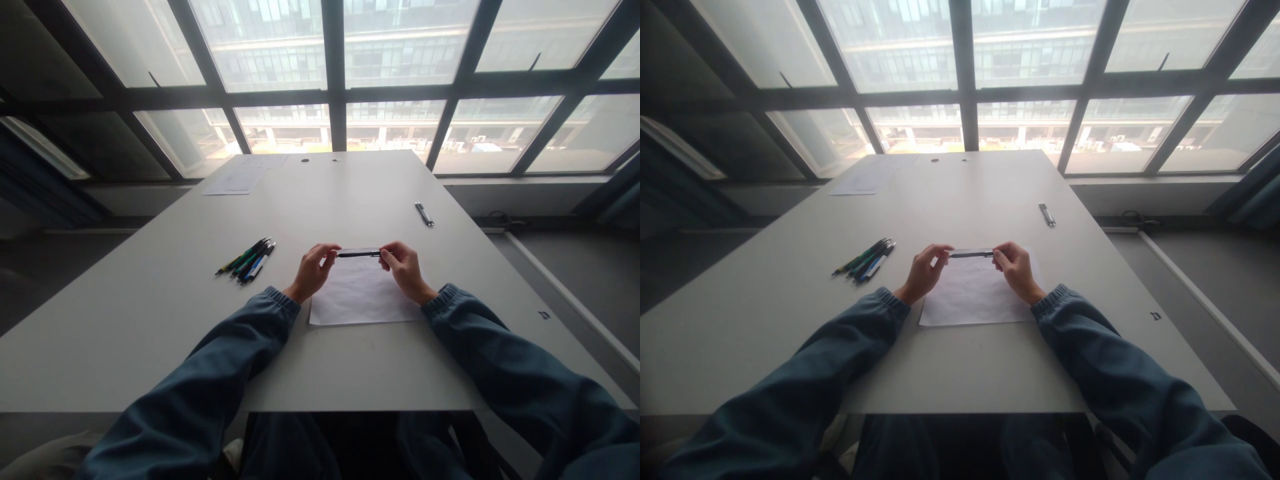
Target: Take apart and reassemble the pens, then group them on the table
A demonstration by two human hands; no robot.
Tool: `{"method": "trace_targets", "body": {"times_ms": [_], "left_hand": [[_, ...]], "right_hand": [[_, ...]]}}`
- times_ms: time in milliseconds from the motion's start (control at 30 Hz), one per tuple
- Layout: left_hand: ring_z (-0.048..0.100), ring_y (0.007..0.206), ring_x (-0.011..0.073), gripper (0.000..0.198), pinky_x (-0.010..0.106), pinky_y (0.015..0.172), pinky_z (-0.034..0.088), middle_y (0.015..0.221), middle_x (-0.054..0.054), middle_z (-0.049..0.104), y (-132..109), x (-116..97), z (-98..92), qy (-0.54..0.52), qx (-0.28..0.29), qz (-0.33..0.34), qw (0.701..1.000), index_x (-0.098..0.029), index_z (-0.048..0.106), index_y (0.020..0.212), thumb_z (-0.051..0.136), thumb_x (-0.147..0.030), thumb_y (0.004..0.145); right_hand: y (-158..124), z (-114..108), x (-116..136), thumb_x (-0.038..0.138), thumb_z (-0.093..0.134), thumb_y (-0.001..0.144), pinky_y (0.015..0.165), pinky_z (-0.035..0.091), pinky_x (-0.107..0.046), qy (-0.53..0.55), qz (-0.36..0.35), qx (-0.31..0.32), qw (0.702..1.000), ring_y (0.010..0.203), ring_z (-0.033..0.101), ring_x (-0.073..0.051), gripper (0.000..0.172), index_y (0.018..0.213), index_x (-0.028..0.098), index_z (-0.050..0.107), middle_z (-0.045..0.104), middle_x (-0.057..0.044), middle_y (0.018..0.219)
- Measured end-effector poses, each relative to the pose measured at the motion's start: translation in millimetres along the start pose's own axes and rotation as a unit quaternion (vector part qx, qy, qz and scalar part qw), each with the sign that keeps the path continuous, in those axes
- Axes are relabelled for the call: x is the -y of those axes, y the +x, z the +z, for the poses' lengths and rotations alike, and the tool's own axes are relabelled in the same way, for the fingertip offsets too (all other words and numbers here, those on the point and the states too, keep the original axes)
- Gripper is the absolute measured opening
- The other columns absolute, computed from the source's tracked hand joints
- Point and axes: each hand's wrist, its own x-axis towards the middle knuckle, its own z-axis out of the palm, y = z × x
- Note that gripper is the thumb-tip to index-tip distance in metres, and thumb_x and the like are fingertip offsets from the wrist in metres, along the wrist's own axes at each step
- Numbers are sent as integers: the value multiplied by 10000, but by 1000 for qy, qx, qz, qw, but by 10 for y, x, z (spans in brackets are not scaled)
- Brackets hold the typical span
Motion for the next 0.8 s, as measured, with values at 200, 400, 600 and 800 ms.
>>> {"method": "trace_targets", "body": {"times_ms": [200, 400, 600, 800], "left_hand": [[665, 763, 166, 202, 326, 787, 541, 782, 28, 728, 15, 34, 0, -11, -4, -1, 1000, -205, 721, 1043, 576, -336, 991], [654, 873, 177, 189, 343, 819, 551, 974, 69, 710, 35, 43, -11, -19, -8, 24, 1000, -220, 733, 1073, 601, -310, 972], [632, 886, 165, 205, 322, 803, 543, 969, 69, 659, 36, 34, 7, -17, -5, 31, 999, -230, 750, 1079, 573, -275, 985], [638, 807, 157, 180, 308, 726, 545, 906, 58, 673, 26, 79, 24, -27, -16, 18, 999, -216, 763, 1011, 659, -344, 938]], "right_hand": [[5, -3, 17, 425, 739, 829, 499, 417, -253, 1, 0, -9, 1000, 538, 542, -117, 261, 860, 181, 652, 638, 0, 637], [25, -11, -9, 436, 735, 818, 488, 417, -249, -10, 5, -31, 999, 531, 538, -116, 274, 864, 180, 650, 637, 0, 633], [37, -17, -38, 401, 731, 817, 479, 409, -239, -5, 11, -36, 999, 523, 534, -109, 246, 849, 172, 648, 639, 0, 629], [33, -10, -22, 419, 733, 813, 484, 418, -242, -8, 16, -35, 999, 528, 541, -113, 262, 861, 174, 652, 638, 0, 625]]}}
